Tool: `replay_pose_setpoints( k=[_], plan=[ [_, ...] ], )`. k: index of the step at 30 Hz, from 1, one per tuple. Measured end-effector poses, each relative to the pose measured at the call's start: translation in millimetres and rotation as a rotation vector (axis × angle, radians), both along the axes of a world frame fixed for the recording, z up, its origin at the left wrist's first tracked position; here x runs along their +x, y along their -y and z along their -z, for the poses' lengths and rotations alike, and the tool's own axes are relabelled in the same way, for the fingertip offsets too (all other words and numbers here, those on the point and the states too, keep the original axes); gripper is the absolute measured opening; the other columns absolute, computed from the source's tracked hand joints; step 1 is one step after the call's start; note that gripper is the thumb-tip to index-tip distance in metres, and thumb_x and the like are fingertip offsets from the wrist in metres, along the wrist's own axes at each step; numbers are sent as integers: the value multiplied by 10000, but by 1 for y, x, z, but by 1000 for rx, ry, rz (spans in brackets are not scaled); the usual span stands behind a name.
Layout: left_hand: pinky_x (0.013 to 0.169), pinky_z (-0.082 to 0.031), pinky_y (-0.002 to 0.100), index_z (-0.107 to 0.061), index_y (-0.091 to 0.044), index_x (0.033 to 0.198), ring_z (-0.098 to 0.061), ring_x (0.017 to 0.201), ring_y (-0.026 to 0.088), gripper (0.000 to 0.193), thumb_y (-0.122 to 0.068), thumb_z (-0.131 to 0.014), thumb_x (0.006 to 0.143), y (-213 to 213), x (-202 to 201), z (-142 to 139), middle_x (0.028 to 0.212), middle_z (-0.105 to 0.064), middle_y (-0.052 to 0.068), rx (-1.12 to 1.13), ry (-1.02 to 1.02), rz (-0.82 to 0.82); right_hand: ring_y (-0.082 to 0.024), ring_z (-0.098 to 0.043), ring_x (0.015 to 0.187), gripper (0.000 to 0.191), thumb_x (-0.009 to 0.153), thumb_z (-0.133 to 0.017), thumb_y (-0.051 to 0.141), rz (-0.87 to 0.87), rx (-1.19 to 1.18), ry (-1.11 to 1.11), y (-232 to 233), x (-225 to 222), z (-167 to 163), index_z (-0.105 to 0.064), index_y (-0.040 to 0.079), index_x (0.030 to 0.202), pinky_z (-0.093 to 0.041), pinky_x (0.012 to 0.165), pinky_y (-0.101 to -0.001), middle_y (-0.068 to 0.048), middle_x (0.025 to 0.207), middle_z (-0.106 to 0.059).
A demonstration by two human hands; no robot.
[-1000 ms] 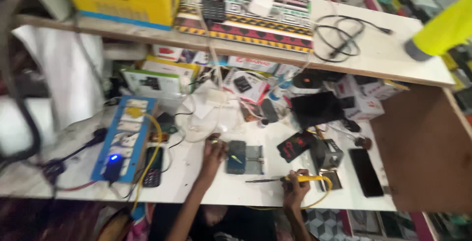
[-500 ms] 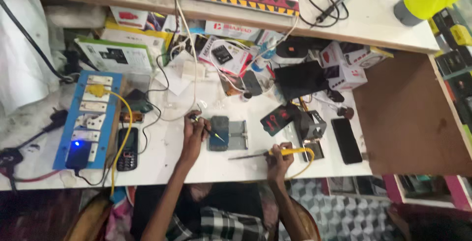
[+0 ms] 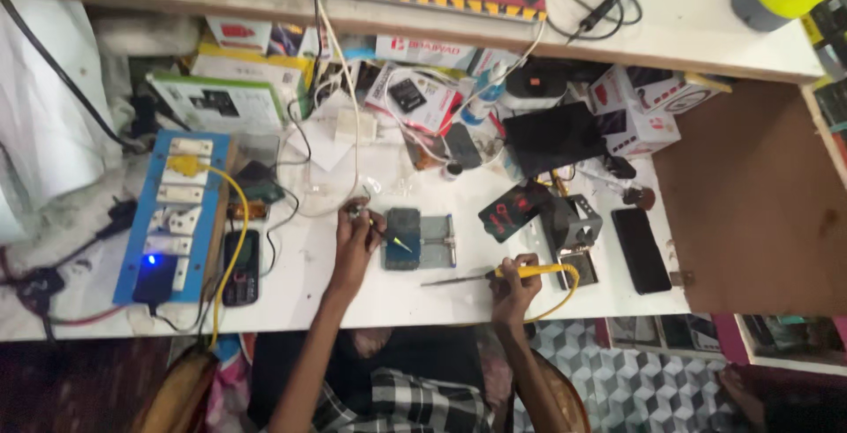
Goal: The person uses a soldering iron and a small tool to work on a small electronic component placed on a cluttered workbench. They repeatedly heat and adjust the component while holding it steady with their other hand.
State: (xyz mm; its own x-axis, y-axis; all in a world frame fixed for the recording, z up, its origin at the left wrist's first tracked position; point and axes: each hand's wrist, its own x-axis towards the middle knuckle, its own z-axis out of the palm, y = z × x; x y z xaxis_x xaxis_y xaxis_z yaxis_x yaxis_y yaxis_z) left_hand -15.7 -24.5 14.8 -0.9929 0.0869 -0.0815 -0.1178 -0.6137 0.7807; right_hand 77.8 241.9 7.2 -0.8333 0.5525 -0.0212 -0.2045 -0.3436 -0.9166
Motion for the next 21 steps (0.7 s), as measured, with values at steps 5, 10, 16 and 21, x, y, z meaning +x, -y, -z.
replay_pose_setpoints(
  k=[5,10,16,21],
  plan=[
    [586,-349,216,-461,-138,1306,-428,654,63,221,-240,-470,1110,-2,5,3,850,-585,32,-141,-153,39,-75,-476,515,224,911,-700,80,9,-18,12,1,0,-1,-482,133,902,-362,458,-230,21,694,-499],
    [670,-386,236,-521,-98,1293,-439,735,72,197,-186,-533,1117,-5,25,-31,833,-513,1,-85,-253,-43,-55,-454,514,247,914,-715,84,5,-56,-39,-1,-1,2,-475,142,900,-336,437,-220,37,685,-471],
    [669,-406,262,-500,-90,1278,-457,742,88,239,-152,-567,1057,-3,124,-147,863,-538,8,208,-781,378,-45,-451,519,231,903,-715,89,34,-59,-34,-8,1,10,-495,155,922,-350,451,-211,58,686,-452],
    [687,-415,271,-459,-110,1297,-468,753,92,292,-148,-574,1032,7,150,-232,873,-543,9,360,-1014,508,-61,-451,463,236,920,-699,132,30,-7,-27,-7,-3,11,-472,163,862,-335,391,-206,46,672,-478]
  ],
)
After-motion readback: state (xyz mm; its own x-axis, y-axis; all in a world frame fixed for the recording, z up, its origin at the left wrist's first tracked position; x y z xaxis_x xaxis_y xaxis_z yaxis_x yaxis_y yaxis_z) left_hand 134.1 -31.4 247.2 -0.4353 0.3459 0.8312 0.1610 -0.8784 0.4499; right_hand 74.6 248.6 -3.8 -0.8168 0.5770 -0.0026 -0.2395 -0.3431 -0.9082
